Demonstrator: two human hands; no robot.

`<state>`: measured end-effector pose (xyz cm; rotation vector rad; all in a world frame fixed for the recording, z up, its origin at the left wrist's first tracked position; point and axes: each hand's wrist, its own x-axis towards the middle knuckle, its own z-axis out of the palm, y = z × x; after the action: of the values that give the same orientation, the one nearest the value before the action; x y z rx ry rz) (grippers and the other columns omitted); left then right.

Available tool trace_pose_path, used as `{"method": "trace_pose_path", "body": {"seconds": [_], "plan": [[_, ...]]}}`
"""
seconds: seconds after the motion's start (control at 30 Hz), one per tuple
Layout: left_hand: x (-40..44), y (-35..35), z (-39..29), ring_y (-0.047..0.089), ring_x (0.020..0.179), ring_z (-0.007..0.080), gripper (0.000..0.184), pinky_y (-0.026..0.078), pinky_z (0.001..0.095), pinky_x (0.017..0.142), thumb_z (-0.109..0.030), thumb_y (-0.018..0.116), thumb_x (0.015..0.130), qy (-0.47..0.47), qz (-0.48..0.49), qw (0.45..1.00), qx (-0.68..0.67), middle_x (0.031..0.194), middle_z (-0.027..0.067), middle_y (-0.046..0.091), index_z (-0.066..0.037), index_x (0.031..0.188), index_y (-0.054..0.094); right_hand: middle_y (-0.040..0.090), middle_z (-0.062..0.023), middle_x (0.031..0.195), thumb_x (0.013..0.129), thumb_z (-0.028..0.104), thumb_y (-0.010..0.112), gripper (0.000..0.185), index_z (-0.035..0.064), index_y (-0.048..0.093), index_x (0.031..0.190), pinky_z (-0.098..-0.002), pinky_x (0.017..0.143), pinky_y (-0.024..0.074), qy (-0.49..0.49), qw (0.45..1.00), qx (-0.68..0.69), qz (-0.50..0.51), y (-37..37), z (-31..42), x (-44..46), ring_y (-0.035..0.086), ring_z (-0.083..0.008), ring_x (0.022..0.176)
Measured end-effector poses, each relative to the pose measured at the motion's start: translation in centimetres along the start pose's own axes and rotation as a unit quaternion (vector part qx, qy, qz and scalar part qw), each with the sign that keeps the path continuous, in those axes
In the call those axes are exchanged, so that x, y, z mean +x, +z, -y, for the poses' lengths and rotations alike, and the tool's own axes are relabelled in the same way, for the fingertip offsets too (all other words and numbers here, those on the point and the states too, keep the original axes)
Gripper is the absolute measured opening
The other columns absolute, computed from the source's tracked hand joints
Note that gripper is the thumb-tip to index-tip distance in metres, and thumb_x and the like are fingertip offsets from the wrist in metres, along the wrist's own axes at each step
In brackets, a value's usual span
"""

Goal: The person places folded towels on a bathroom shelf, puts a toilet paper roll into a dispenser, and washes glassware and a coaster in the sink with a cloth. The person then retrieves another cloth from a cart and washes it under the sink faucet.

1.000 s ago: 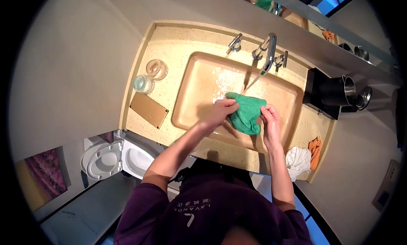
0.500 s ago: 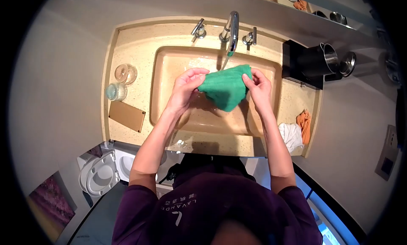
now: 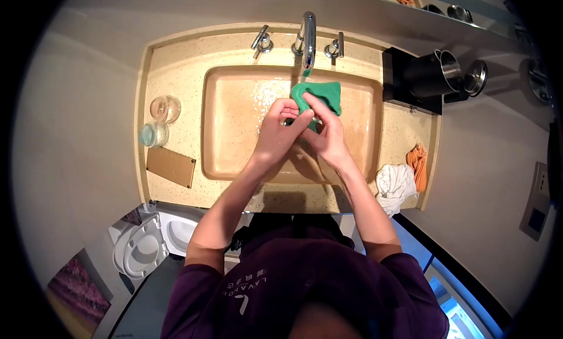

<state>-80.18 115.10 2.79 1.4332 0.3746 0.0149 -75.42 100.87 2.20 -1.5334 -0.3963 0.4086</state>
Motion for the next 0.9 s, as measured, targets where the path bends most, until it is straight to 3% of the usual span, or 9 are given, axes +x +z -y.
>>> {"method": "trace_pose_path", "body": {"seconds": [0.07, 0.13, 0.23, 0.27, 0.47, 0.57, 0.67, 0.77, 0.9], "plan": [[-0.1, -0.3, -0.2, 0.063, 0.092, 0.0096, 0.023, 0.052, 0.0246, 0.079, -0.015, 0.067, 0.098, -0.055, 0.006, 0.995, -0.079, 0.102, 0.0055, 0.069, 0.0, 0.114, 0.063, 0.063, -0.0093, 0.127, 0.085, -0.009, 0.069, 0.056, 0.0032, 0.057, 0.139, -0.026, 0.09, 0.0524, -0.04, 0.994, -0.103, 0.0, -0.2, 0.4, -0.7, 0.063, -0.014, 0.109], [-0.4, -0.7, -1.1, 0.066, 0.095, 0.0118, 0.02, 0.053, 0.026, 0.081, -0.011, 0.064, 0.098, -0.107, 0.024, 0.979, -0.174, 0.102, 0.0079, 0.071, 0.002, 0.113, 0.065, 0.067, -0.0077, 0.119, 0.088, -0.004, 0.07, 0.043, -0.0006, 0.064, 0.13, -0.0233, 0.081, 0.0533, 0.138, 0.985, 0.1, -0.039, -0.7, 2.0, -1.2, 0.064, -0.0101, 0.094], [-0.6, -1.0, -1.5, 0.067, 0.096, 0.0142, 0.022, 0.052, 0.0281, 0.088, -0.014, 0.06, 0.1, -0.103, 0.105, 0.95, -0.277, 0.104, 0.0085, 0.07, 0.002, 0.115, 0.065, 0.071, -0.0051, 0.103, 0.091, 0.001, 0.071, 0.037, -0.0038, 0.065, 0.127, -0.0208, 0.072, 0.0524, 0.213, 0.925, 0.297, -0.102, -1.1, 4.1, -0.5, 0.061, -0.007, 0.078], [-0.8, -0.8, -2.3, 0.067, 0.096, 0.0142, 0.022, 0.052, 0.0281, 0.088, -0.014, 0.06, 0.1, -0.103, 0.107, 0.949, -0.277, 0.104, 0.0085, 0.07, 0.002, 0.115, 0.065, 0.07, -0.0018, 0.089, 0.093, 0.005, 0.07, 0.031, -0.0046, 0.067, 0.122, -0.0196, 0.067, 0.0514, 0.221, 0.924, 0.289, -0.118, -1.0, 4.5, -0.5, 0.06, -0.0068, 0.07], [-0.8, -1.4, -2.1, 0.066, 0.097, 0.0165, 0.021, 0.051, 0.0294, 0.089, -0.018, 0.053, 0.104, -0.13, 0.086, 0.941, -0.3, 0.105, 0.0086, 0.068, 0.0, 0.111, 0.061, 0.07, -0.0029, 0.088, 0.094, 0.005, 0.068, 0.01, 0.0, 0.069, 0.103, -0.0203, 0.07, 0.0506, 0.153, 0.952, 0.247, -0.098, -1.6, 4.2, -0.6, 0.061, -0.0071, 0.074], [-1.3, -0.3, -4.0, 0.064, 0.091, 0.0139, 0.021, 0.051, 0.0298, 0.089, -0.017, 0.059, 0.102, -0.142, 0.071, 0.95, -0.269, 0.105, 0.0065, 0.067, -0.003, 0.117, 0.056, 0.07, -0.0031, 0.091, 0.095, 0.007, 0.068, 0.009, 0.001, 0.068, 0.102, -0.021, 0.073, 0.0499, 0.148, 0.951, 0.238, -0.133, -0.8, 4.8, -0.6, 0.061, -0.0072, 0.078], [-1.3, 0.5, -2.5, 0.062, 0.091, 0.0075, 0.034, 0.051, 0.0222, 0.078, 0.004, 0.071, 0.089, 0.003, 0.045, 0.997, -0.059, 0.104, 0.0023, 0.066, -0.002, 0.118, 0.054, 0.07, -0.0029, 0.096, 0.097, 0.008, 0.067, 0.01, 0.001, 0.067, 0.103, -0.0213, 0.075, 0.0498, 0.087, 0.963, 0.209, -0.144, -0.1, 4.4, -0.7, 0.062, -0.0072, 0.082], [-1.2, -0.3, -2.6, 0.062, 0.086, 0.0073, 0.02, 0.051, 0.023, 0.074, 0.004, 0.063, 0.091, 0.044, 0.022, 0.999, 0.011, 0.097, 0.0008, 0.067, -0.001, 0.11, 0.061, 0.069, -0.0031, 0.098, 0.098, 0.006, 0.064, 0.008, 0.0011, 0.066, 0.104, -0.0219, 0.078, 0.0498, 0.03, 0.977, 0.056, -0.204, -1.3, 4.1, -0.3, 0.062, -0.0078, 0.084], [0.4, -4.8, -0.1, 0.06, 0.076, 0.0087, 0.016, 0.051, 0.0259, 0.068, 0.001, 0.053, 0.09, 0.094, -0.127, 0.973, 0.166, 0.084, 0.0051, 0.067, 0.0, 0.094, 0.068, 0.069, -0.0025, 0.091, 0.098, 0.005, 0.064, 0.011, 0.0002, 0.065, 0.108, -0.021, 0.073, 0.0499, -0.033, 0.953, 0.117, -0.279, -5.1, 4.3, 1.1, 0.062, -0.0072, 0.077]]}}
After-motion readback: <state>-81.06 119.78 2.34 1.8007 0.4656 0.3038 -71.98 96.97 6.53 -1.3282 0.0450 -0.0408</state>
